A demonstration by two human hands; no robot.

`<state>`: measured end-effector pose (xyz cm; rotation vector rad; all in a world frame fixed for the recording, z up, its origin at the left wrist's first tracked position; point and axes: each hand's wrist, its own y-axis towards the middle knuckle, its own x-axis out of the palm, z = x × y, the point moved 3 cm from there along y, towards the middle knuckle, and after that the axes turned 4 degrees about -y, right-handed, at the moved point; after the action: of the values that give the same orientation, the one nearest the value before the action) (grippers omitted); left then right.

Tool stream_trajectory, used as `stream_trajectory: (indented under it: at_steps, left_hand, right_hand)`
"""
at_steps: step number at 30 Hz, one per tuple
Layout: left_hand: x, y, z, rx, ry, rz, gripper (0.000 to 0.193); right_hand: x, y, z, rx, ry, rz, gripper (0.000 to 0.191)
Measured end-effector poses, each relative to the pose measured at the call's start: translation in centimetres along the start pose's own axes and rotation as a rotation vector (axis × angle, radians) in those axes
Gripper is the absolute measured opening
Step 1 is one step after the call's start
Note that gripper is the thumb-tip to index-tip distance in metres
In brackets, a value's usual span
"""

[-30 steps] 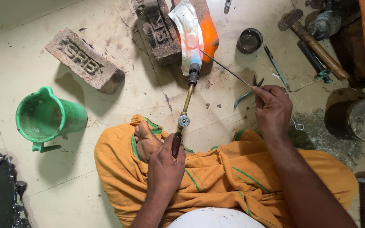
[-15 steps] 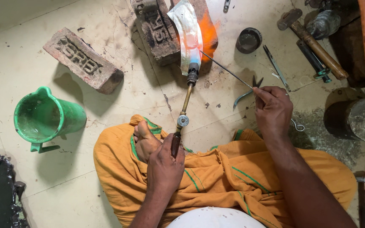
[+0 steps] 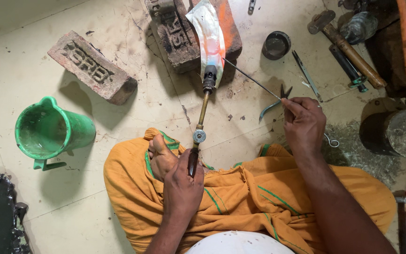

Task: The person sits on the workshop floor and heats a curved sickle blade resting on bricks using a gas blowtorch, holding the torch with one hand while manipulating a thin rod near the flame. They then mix a paste in a small metal cup and apply it onto the blade with a small tool, before resuming heating the blade with the torch.

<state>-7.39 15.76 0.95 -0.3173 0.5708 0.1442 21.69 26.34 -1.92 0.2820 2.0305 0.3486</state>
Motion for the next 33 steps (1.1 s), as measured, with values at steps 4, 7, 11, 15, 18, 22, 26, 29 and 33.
stream_trajectory:
  at_steps: [4,7,11,15,18,22,26,29,33]
  left_hand:
    - [0.0,-0.1,-0.3,0.052,-0.020,0.025,0.039]
    - [0.0,-0.3,-0.3,0.089,-0.034,0.043,0.037]
    - [-0.3,-0.5,-0.4,0.112,-0.096,0.058,0.035]
    - [-0.8,-0.9,-0.7,0.050,-0.121,0.034,0.035]
    - [-1.3,-1.5,-1.0,0.066,-0.143,0.028,0.035]
    - [-1.9,-2.1,-1.1,0.128,-0.184,0.038,0.032]
    - [-2.3,-2.6,-1.2,0.190,-0.184,0.070,0.034]
    - [-2.5,-3.0,-1.7,0.159,-0.186,0.035,0.033]
    - [-2.6,-3.0,-1.8,0.207,-0.160,0.076,0.033]
  right_hand:
    - [-0.4,0.0,-0.5,-0.030,0.010,0.050,0.021]
    - [-0.5,-0.2,-0.1,0.113,0.191,0.042,0.020]
    - [-1.0,-0.7,1.3,0.129,0.061,0.056,0.018]
    - [-0.2,-1.2,4.3,0.231,-0.002,0.005,0.017]
    - [1.1,-2.3,6.9,0.347,-0.037,-0.081,0.018]
    - [3.2,-3.0,10.1,0.534,-0.148,-0.242,0.020]
    - [3.6,-2.9,9.2,0.564,-0.236,-0.323,0.021]
    - [1.8,-2.4,3.6,0.295,-0.149,-0.177,0.026]
    - [-0.5,-4.1,-8.2,-0.049,0.447,-0.206,0.046]
